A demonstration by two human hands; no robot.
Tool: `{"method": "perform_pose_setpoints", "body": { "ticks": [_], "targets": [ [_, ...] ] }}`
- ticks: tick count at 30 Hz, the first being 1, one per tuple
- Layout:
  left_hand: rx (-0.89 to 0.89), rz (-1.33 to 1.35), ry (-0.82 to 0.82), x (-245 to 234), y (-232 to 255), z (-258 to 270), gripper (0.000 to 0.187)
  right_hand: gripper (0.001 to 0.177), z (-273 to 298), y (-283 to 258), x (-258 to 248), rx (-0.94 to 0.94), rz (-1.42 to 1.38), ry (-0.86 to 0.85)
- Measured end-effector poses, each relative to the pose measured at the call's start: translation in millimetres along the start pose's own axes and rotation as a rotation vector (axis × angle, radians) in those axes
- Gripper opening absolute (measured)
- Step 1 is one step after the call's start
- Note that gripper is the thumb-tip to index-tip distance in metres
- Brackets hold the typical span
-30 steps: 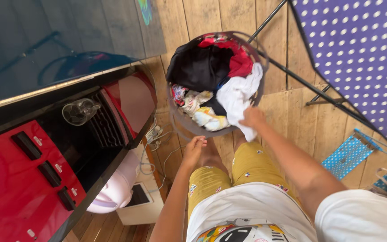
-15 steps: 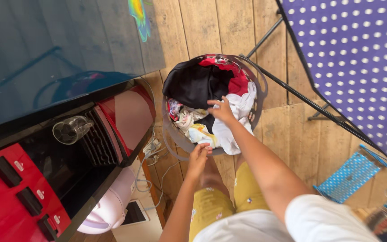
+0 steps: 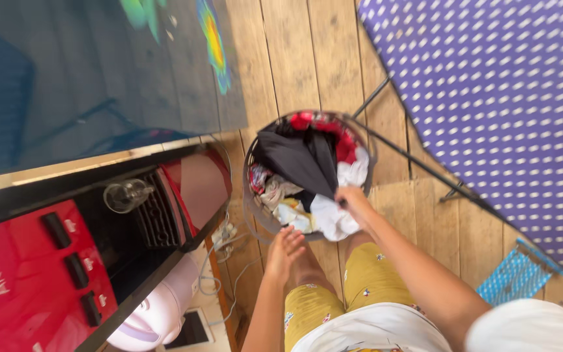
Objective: The person folds several items of clothing one by one on a polka-dotted ironing board. They pick up each item from a laundry basket, fold it neatly, and place it on a blue metal rack. The items include a black t-shirt, dark blue shorts, a navy blue t-shirt, and olive green shorts.
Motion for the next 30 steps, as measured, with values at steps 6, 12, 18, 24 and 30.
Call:
{"method": "perform_pose_setpoints", "body": {
  "ticks": [6, 12, 18, 24, 30],
  "targets": [
    [-0.259, 0.368, -0.109, 108, 1, 40, 0.067, 0.014, 177, -18, 58, 0.298, 0.026, -0.641],
    [-0.002, -0.023, -0.462, 208, 53, 73, 0.029, 0.025, 294, -129, 110, 0.149, 0.132, -0.859],
    [0.669, -0.930, -0.653, 308, 85, 240, 0.057, 0.057, 342, -358, 40, -0.909, 0.368, -0.107],
    [0.513, -0.464, -0.974, 375, 61, 308, 0.066, 0.054, 356, -390, -61, -0.743, -0.045, -0.093],
    [0.803, -0.246, -0.592, 365, 84, 259, 0.024, 0.051, 372, -375, -129, -0.674, -0.433, -0.094]
  ]
}}
Point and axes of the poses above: each hand's wrist, its own z-axis away from the middle knuckle, its own x-axis out of the palm, y = z × x, the point moved 10 cm from there along -z, towards the middle knuckle, and after that the axes turned 5 degrees about -x, right-handed, at the moved point
